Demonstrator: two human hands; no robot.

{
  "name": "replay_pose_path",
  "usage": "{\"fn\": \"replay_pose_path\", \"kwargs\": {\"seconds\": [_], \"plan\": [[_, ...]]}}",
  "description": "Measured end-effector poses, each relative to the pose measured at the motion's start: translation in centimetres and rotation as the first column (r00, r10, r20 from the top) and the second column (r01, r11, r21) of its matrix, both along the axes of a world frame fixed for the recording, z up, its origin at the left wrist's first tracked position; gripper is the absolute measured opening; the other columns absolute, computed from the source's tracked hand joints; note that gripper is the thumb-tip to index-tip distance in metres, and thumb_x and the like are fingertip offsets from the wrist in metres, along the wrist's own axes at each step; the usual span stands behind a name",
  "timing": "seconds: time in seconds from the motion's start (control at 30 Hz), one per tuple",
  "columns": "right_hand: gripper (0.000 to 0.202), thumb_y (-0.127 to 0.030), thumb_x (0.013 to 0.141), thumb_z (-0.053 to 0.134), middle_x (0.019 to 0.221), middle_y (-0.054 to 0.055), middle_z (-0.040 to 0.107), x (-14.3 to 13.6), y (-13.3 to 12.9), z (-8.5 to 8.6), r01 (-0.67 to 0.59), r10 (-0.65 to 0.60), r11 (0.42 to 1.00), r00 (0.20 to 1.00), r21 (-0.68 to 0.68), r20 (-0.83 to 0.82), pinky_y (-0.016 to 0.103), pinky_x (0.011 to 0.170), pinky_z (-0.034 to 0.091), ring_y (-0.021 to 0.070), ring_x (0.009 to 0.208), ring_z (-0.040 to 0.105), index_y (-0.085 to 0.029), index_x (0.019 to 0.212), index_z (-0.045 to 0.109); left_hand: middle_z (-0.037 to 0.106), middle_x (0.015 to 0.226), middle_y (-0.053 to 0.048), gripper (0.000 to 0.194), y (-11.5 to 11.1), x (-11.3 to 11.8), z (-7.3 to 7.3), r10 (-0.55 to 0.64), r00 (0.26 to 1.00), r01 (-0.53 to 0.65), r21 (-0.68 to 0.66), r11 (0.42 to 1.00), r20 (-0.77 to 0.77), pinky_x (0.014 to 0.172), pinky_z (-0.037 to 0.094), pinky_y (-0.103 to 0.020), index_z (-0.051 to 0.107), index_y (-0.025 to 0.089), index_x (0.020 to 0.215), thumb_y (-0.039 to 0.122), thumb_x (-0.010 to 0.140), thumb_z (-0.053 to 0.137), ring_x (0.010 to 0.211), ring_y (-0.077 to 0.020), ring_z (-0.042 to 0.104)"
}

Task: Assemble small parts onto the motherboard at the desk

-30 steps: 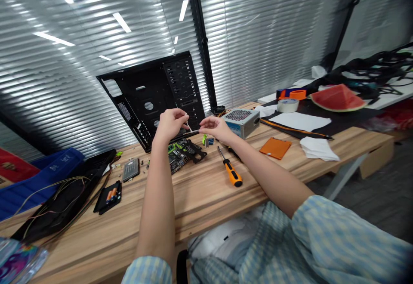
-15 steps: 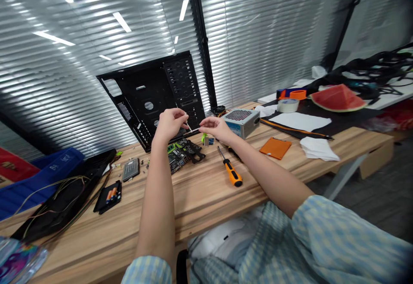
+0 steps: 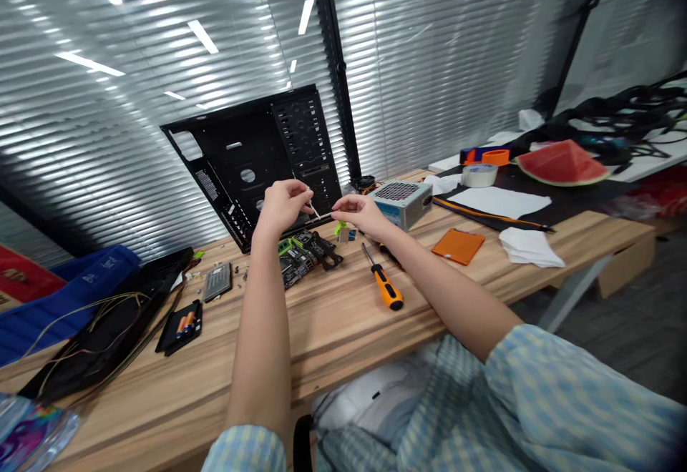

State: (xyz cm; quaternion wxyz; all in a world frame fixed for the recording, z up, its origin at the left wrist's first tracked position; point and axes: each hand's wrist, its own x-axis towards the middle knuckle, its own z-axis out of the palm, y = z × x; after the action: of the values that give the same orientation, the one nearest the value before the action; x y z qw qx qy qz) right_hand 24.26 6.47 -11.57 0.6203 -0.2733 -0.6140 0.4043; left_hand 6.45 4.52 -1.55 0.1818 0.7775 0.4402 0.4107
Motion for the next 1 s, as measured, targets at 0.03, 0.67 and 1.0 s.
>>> {"fn": "replay_pose_path", "kwargs": {"seconds": [0.03,0.67,1.0], "plan": [[0.033,-0.036,0.057,0.083,0.072,0.0,0.068,0.0,-0.01,0.0,-0.001,0.001,1.0,1.0,-0.001,0.0,0.028,0.067,0.05,0.0143,0.068,0.062,-0.017,0.077,0.066,0.065,0.069,-0.002,0.011,-0.01,0.01,0.01,-0.001,1.0,0.001,-0.002,1.0,0.003,0.056,0.052,-0.023,0.064,0.015,0.073,0.025,0.076,0.062,0.059,-0.0174,0.069],[0.031,-0.033,0.056,0.083,0.072,0.0,0.067,0.16,-0.06,0.05,-0.017,0.017,1.0,1.0,-0.003,-0.008,0.028,0.067,0.051,0.0138,0.068,0.062,-0.018,0.076,0.067,0.065,0.068,-0.003,0.012,0.09,-0.06,-0.02,-0.017,1.0,0.017,-0.008,1.0,0.016,0.057,0.054,-0.024,0.063,0.014,0.073,0.026,0.076,0.062,0.061,-0.0182,0.07],[0.031,-0.033,0.055,0.083,0.073,0.0,0.067,0.11,-0.06,0.07,-0.027,0.027,1.0,1.0,0.003,-0.016,0.028,0.068,0.051,0.0137,0.069,0.062,-0.018,0.077,0.067,0.065,0.067,-0.002,0.011,0.11,-0.06,-0.05,-0.026,0.999,0.027,-0.01,1.0,0.032,0.056,0.054,-0.023,0.063,0.015,0.072,0.025,0.075,0.063,0.059,-0.0172,0.069]]}}
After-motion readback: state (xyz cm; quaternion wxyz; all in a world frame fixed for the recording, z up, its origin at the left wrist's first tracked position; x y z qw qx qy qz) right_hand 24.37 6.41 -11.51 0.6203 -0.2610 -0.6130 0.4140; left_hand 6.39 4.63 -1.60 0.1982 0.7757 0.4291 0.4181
